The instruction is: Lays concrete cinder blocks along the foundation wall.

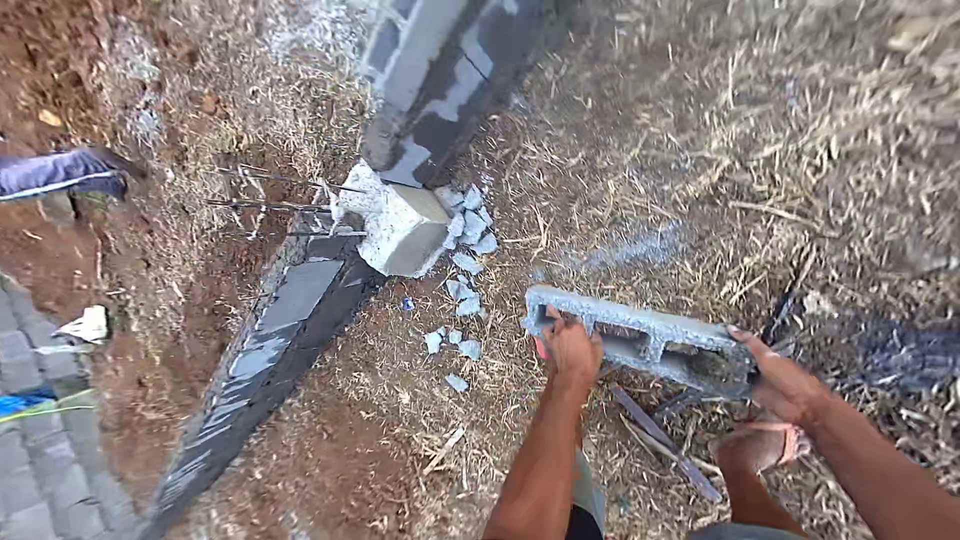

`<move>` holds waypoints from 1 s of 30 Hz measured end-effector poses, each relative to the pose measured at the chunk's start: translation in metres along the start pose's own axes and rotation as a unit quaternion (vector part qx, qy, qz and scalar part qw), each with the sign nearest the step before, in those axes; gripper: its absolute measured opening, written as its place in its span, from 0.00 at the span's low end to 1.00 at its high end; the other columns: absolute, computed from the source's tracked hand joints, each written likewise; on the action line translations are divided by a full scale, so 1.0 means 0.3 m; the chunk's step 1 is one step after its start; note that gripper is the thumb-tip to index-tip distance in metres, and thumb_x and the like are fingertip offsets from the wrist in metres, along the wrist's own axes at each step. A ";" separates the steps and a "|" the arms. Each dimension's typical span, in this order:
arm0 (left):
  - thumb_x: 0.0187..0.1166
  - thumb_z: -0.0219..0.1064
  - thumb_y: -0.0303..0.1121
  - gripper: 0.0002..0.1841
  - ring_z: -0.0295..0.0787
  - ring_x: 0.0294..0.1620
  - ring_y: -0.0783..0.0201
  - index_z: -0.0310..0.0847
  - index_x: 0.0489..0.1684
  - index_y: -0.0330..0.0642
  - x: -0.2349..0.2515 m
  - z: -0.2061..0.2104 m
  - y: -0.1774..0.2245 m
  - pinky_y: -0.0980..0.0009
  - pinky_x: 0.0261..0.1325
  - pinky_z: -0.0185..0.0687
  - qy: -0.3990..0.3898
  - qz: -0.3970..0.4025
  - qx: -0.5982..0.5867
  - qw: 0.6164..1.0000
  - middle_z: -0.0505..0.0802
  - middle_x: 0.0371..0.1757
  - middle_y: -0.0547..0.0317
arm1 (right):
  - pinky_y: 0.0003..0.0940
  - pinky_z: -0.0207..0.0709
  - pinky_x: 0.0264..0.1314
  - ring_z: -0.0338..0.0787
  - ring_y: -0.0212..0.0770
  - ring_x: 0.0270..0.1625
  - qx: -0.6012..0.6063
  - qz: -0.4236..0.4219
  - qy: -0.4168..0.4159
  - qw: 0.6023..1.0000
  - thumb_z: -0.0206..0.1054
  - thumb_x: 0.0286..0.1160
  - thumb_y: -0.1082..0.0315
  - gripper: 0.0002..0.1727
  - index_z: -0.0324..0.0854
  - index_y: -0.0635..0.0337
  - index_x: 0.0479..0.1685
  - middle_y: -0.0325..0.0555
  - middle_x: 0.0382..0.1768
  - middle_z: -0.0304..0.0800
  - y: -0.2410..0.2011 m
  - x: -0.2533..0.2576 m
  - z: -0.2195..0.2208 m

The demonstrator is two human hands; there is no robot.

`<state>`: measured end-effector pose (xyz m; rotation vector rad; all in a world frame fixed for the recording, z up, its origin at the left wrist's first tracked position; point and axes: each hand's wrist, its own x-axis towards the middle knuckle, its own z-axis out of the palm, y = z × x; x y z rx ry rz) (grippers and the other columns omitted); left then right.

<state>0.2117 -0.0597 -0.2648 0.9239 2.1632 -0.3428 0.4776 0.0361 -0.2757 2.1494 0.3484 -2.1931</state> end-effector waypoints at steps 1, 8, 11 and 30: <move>0.80 0.64 0.49 0.26 0.77 0.79 0.43 0.86 0.66 0.37 0.001 -0.064 -0.032 0.42 0.86 0.56 0.007 -0.009 -0.022 1.000 0.88 0.70 0.41 | 0.55 0.81 0.70 0.84 0.47 0.71 -0.002 -0.018 0.001 1.000 0.52 0.88 0.39 0.34 0.67 0.51 0.83 0.50 0.71 0.82 -0.041 -0.027 0.061; 0.83 0.63 0.48 0.25 0.80 0.75 0.44 0.85 0.66 0.37 -0.004 -0.621 -0.203 0.44 0.85 0.58 -0.001 -0.018 -0.089 0.996 0.91 0.65 0.42 | 0.54 0.84 0.65 0.88 0.49 0.65 -0.038 -0.056 -0.008 0.998 0.46 0.89 0.35 0.36 0.71 0.55 0.80 0.53 0.65 0.87 -0.374 -0.345 0.460; 0.83 0.62 0.48 0.25 0.81 0.74 0.42 0.85 0.65 0.36 0.028 -0.833 -0.251 0.43 0.84 0.58 -0.012 -0.015 -0.094 0.995 0.91 0.63 0.41 | 0.54 0.83 0.68 0.87 0.49 0.68 -0.073 -0.069 -0.023 0.995 0.42 0.88 0.30 0.42 0.68 0.55 0.83 0.53 0.69 0.84 -0.515 -0.454 0.595; 0.81 0.67 0.46 0.23 0.84 0.66 0.34 0.86 0.53 0.30 0.823 -1.368 -0.403 0.35 0.73 0.70 0.039 -0.189 -0.260 0.946 0.90 0.57 0.31 | 0.54 0.83 0.65 0.87 0.49 0.65 -0.307 -0.055 -0.031 0.950 0.53 0.83 0.31 0.41 0.72 0.56 0.79 0.53 0.65 0.85 -1.581 -0.077 1.473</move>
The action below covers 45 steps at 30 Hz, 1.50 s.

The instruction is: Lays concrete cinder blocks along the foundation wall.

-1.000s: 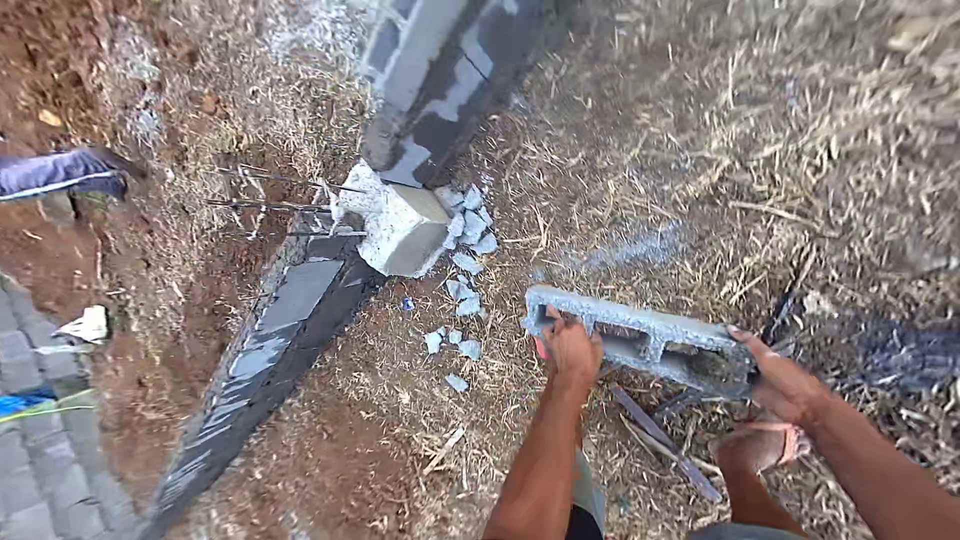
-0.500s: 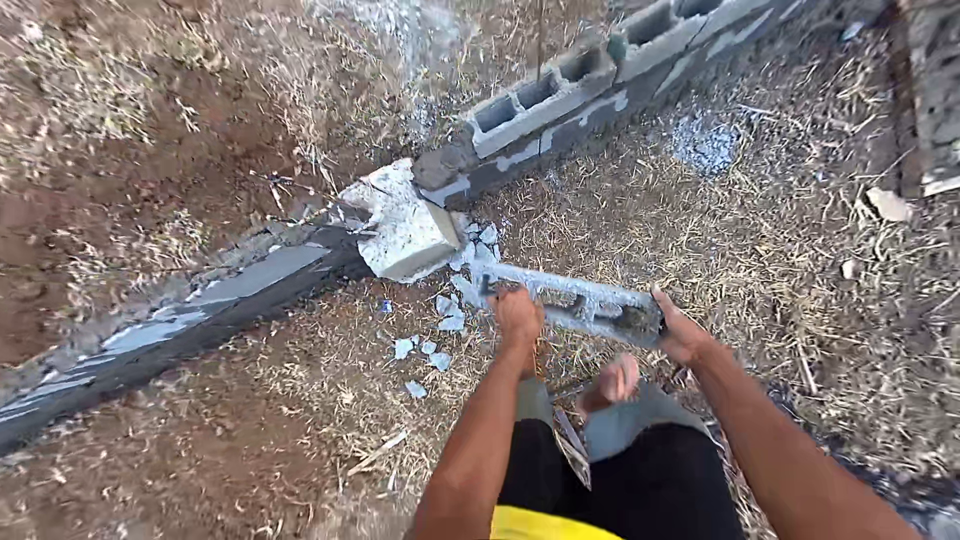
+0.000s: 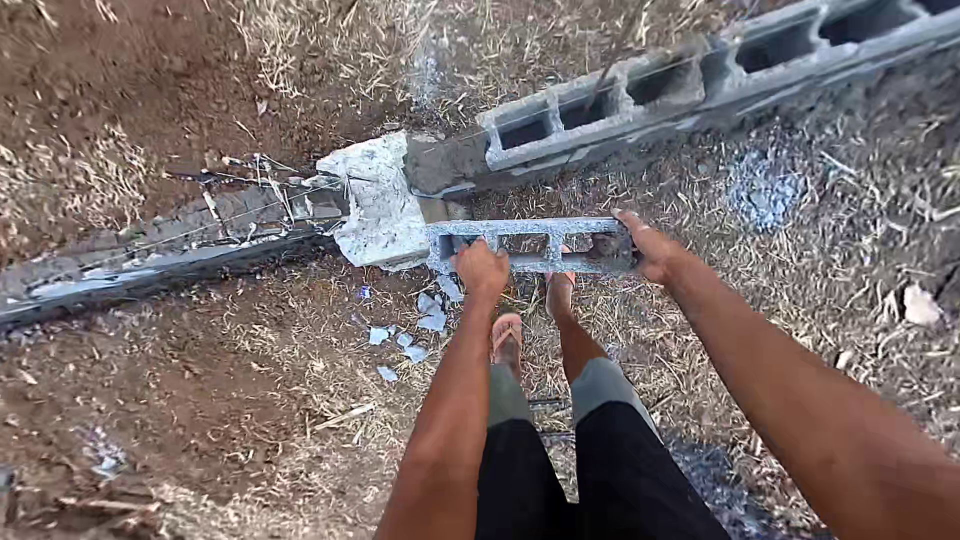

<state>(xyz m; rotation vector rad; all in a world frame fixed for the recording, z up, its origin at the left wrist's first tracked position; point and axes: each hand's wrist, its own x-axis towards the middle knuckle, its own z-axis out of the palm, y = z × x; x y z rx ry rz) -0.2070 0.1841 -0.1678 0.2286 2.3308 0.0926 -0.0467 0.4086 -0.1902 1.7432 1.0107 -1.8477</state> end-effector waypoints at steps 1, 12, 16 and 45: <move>0.80 0.67 0.46 0.23 0.84 0.66 0.35 0.86 0.53 0.30 0.040 -0.010 0.010 0.36 0.74 0.69 -0.006 -0.017 0.001 1.000 0.90 0.57 0.32 | 0.54 0.81 0.66 0.85 0.50 0.66 -0.008 0.011 -0.006 1.000 0.52 0.83 0.31 0.41 0.70 0.55 0.80 0.54 0.67 0.83 -0.042 0.024 0.015; 0.79 0.67 0.46 0.23 0.84 0.67 0.36 0.87 0.55 0.32 0.263 -0.054 0.039 0.37 0.74 0.70 -0.011 -0.049 -0.010 0.999 0.91 0.57 0.34 | 0.55 0.84 0.63 0.87 0.49 0.65 -0.028 0.031 -0.010 0.999 0.56 0.78 0.27 0.42 0.72 0.52 0.78 0.50 0.65 0.86 -0.229 0.210 0.093; 0.79 0.67 0.46 0.23 0.85 0.67 0.37 0.86 0.55 0.32 0.300 -0.070 0.018 0.37 0.74 0.70 -0.006 -0.049 -0.005 0.999 0.91 0.57 0.34 | 0.54 0.84 0.64 0.87 0.48 0.65 -0.016 0.028 -0.019 0.999 0.56 0.77 0.27 0.43 0.72 0.51 0.78 0.49 0.65 0.86 -0.237 0.251 0.122; 0.78 0.69 0.47 0.23 0.87 0.63 0.36 0.85 0.49 0.30 0.408 -0.101 -0.045 0.33 0.71 0.70 0.002 -0.041 0.012 0.999 0.91 0.54 0.32 | 0.55 0.85 0.64 0.87 0.51 0.68 0.004 0.047 -0.005 0.999 0.58 0.77 0.28 0.44 0.69 0.53 0.81 0.53 0.69 0.84 -0.279 0.298 0.228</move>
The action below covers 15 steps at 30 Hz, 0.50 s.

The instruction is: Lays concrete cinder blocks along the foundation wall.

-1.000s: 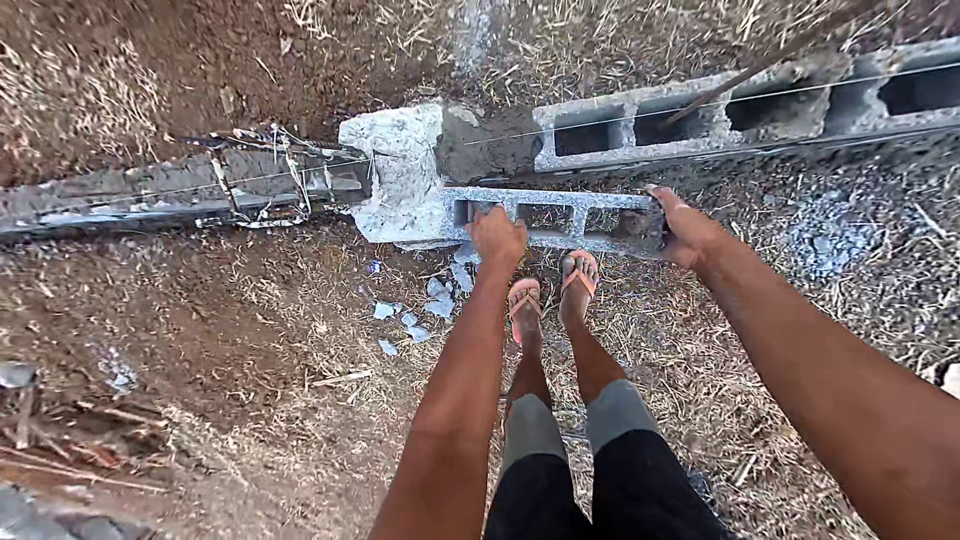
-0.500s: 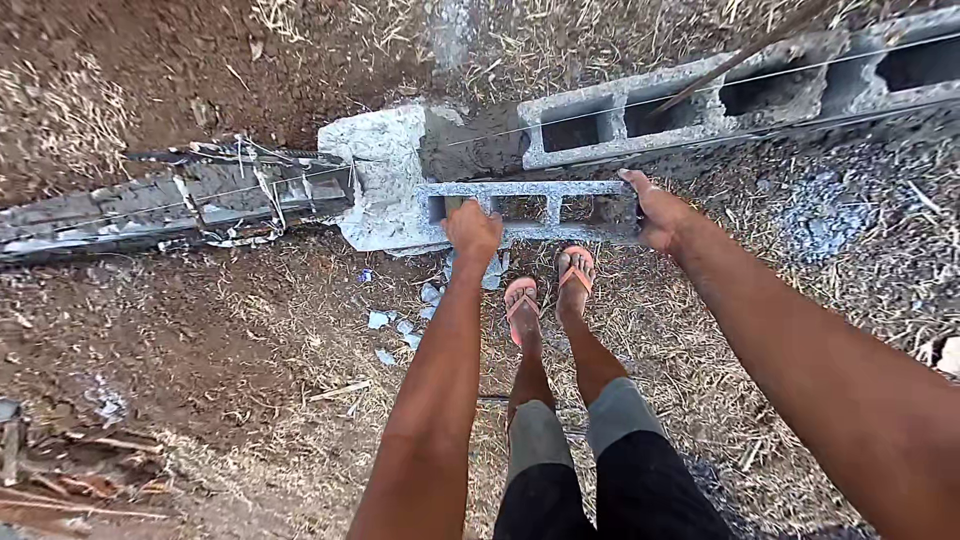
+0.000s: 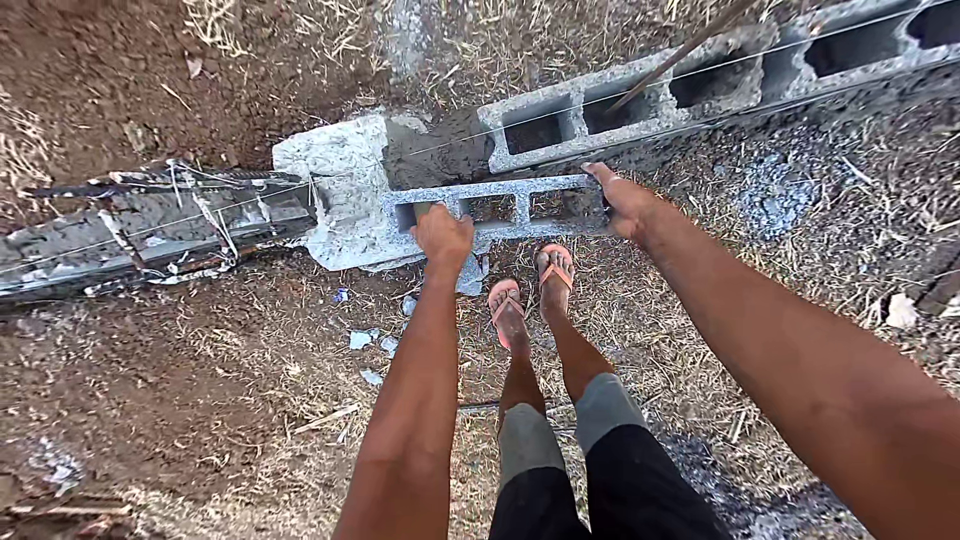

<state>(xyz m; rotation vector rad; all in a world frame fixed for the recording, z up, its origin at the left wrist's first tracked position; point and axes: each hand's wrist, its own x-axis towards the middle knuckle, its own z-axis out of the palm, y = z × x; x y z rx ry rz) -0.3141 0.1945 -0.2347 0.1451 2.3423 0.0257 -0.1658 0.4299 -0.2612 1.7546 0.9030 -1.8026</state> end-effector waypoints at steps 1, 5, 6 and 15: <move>0.78 0.69 0.46 0.23 0.87 0.63 0.35 0.85 0.49 0.30 -0.001 0.001 0.000 0.33 0.71 0.70 0.000 -0.001 0.000 1.000 0.91 0.54 0.33 | 0.55 0.85 0.63 0.87 0.51 0.68 0.002 0.000 0.001 1.000 0.58 0.77 0.28 0.44 0.70 0.53 0.81 0.52 0.68 0.84 0.002 -0.001 0.001; 0.78 0.68 0.47 0.22 0.87 0.63 0.36 0.86 0.49 0.31 -0.026 0.008 0.000 0.34 0.71 0.71 0.001 -0.001 -0.001 1.000 0.92 0.54 0.33 | 0.54 0.84 0.63 0.87 0.50 0.66 -0.003 -0.009 0.006 1.000 0.58 0.77 0.29 0.42 0.72 0.53 0.78 0.52 0.66 0.85 0.023 -0.021 -0.007; 0.78 0.69 0.47 0.22 0.87 0.63 0.36 0.86 0.49 0.31 -0.038 0.013 0.000 0.34 0.71 0.71 0.001 0.000 -0.002 1.000 0.92 0.53 0.33 | 0.54 0.85 0.62 0.87 0.50 0.66 -0.003 -0.012 0.003 1.000 0.57 0.78 0.29 0.42 0.72 0.53 0.78 0.52 0.65 0.85 0.035 -0.026 -0.015; 0.78 0.69 0.51 0.29 0.85 0.64 0.30 0.83 0.56 0.28 -0.312 0.124 0.063 0.29 0.67 0.74 -0.014 0.046 0.004 0.999 0.90 0.56 0.27 | 0.53 0.84 0.64 0.88 0.50 0.63 0.036 -0.047 0.018 0.998 0.55 0.83 0.32 0.39 0.75 0.58 0.77 0.55 0.64 0.86 0.234 -0.230 -0.236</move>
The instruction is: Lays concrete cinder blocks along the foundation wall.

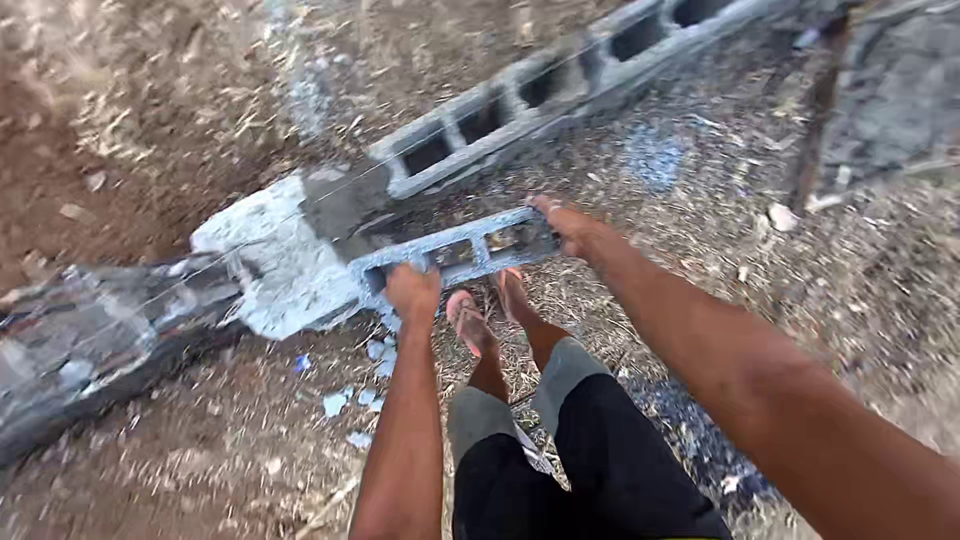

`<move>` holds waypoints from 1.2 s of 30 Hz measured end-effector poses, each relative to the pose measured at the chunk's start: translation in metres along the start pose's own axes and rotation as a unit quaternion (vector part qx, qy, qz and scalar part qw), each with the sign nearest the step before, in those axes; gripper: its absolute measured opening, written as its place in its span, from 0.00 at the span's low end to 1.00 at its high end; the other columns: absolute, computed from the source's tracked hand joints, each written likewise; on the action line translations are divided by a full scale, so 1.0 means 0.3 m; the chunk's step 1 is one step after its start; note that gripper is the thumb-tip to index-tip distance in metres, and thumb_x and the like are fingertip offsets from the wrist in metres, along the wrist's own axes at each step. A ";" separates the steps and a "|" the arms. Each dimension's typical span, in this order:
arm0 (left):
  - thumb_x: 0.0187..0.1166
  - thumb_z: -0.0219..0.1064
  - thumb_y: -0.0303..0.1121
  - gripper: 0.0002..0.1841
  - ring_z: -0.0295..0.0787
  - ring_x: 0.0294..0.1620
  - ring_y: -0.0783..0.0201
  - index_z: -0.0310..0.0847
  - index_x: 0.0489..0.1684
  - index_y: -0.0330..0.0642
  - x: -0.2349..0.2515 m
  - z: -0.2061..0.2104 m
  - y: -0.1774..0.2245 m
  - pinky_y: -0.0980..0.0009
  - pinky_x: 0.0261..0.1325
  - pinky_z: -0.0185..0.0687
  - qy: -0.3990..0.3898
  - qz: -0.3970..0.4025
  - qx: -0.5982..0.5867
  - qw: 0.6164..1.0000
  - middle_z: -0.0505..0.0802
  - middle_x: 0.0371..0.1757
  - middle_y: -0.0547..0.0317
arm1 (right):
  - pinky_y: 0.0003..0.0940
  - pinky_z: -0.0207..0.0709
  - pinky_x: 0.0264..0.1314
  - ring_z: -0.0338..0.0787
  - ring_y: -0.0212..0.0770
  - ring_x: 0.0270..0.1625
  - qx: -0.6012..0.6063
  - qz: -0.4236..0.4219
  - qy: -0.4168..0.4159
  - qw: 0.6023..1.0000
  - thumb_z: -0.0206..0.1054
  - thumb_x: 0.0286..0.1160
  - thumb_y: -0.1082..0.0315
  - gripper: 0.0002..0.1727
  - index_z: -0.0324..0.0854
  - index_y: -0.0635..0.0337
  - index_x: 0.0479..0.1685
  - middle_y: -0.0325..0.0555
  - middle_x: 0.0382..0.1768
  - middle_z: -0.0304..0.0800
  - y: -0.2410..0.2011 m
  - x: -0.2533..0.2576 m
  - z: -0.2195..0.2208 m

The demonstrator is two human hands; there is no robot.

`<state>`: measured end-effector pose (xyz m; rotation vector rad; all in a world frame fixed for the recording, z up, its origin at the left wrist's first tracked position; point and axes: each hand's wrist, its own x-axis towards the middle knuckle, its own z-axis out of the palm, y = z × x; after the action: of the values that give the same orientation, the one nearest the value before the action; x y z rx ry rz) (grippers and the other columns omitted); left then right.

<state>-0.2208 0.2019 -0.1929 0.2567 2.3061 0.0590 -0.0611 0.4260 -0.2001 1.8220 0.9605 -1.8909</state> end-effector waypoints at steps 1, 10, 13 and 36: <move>0.77 0.69 0.52 0.29 0.86 0.65 0.32 0.84 0.57 0.29 -0.033 0.033 0.030 0.30 0.68 0.74 -0.005 0.007 0.014 1.000 0.90 0.57 0.28 | 0.53 0.84 0.64 0.89 0.49 0.62 0.004 0.004 0.006 1.000 0.54 0.84 0.33 0.39 0.75 0.59 0.76 0.56 0.63 0.87 0.025 -0.029 -0.053; 0.78 0.69 0.51 0.32 0.83 0.72 0.35 0.80 0.67 0.27 -0.195 0.539 0.303 0.36 0.75 0.72 -0.062 0.038 0.030 0.997 0.88 0.65 0.29 | 0.54 0.82 0.66 0.88 0.52 0.64 0.029 0.051 0.069 0.996 0.58 0.82 0.32 0.41 0.76 0.62 0.74 0.59 0.64 0.86 0.315 0.038 -0.579; 0.79 0.70 0.50 0.31 0.82 0.71 0.32 0.81 0.64 0.25 -0.183 0.783 0.430 0.34 0.74 0.71 -0.069 0.045 0.029 0.996 0.88 0.64 0.26 | 0.51 0.79 0.70 0.86 0.51 0.67 -0.007 0.043 0.077 0.996 0.57 0.86 0.36 0.39 0.76 0.64 0.75 0.61 0.67 0.84 0.348 0.132 -0.785; 0.78 0.69 0.50 0.24 0.87 0.60 0.31 0.85 0.51 0.33 -0.116 1.338 1.422 0.28 0.61 0.76 -0.013 0.101 0.082 0.991 0.91 0.52 0.30 | 0.53 0.84 0.62 0.90 0.47 0.62 0.079 0.018 0.021 0.997 0.53 0.81 0.28 0.40 0.79 0.54 0.72 0.51 0.61 0.89 0.287 0.711 -1.851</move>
<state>0.1667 0.5968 -0.3885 0.5722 2.2553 -0.0317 0.3815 0.7815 -0.3977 1.9605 0.8071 -1.9641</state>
